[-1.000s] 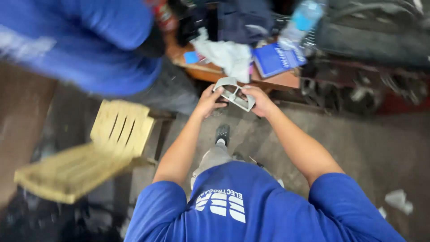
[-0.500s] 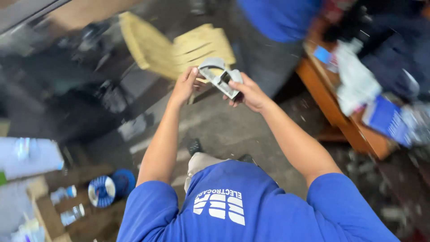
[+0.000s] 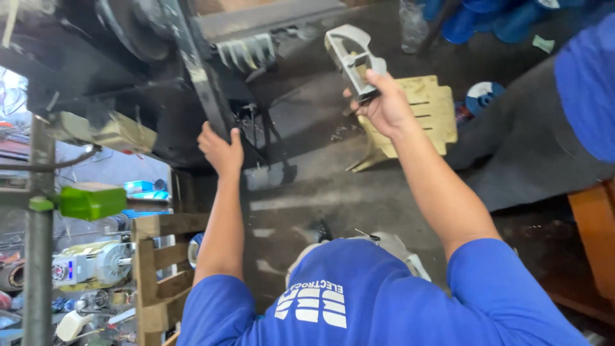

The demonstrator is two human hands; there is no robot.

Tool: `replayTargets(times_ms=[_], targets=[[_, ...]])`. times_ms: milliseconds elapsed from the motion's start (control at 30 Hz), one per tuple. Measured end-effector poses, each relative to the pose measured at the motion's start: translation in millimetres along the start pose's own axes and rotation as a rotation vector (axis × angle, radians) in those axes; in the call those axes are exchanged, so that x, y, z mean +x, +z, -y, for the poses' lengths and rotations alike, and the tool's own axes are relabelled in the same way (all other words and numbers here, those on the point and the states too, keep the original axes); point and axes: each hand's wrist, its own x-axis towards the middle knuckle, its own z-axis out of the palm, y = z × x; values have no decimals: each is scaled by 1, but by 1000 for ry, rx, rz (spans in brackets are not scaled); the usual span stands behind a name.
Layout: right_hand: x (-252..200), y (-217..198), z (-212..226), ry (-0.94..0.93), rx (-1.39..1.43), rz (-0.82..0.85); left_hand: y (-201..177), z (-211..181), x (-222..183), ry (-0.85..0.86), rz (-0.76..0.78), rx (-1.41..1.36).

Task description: The person is picking up curved metal motor components from a workbench and stacking them onto a fixture to assemble a motor core.

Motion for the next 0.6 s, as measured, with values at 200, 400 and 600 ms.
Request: replayTargets(times_ms=[200,400,600], targets=[[67,64,23,-80,-70,-40,84,44,41,-120,112,-7],[139,69,26,-189,-175,79,164,68,83,-282,223,96],[193,73,38,-260,-165,169,214,58,128,-518,350,159]])
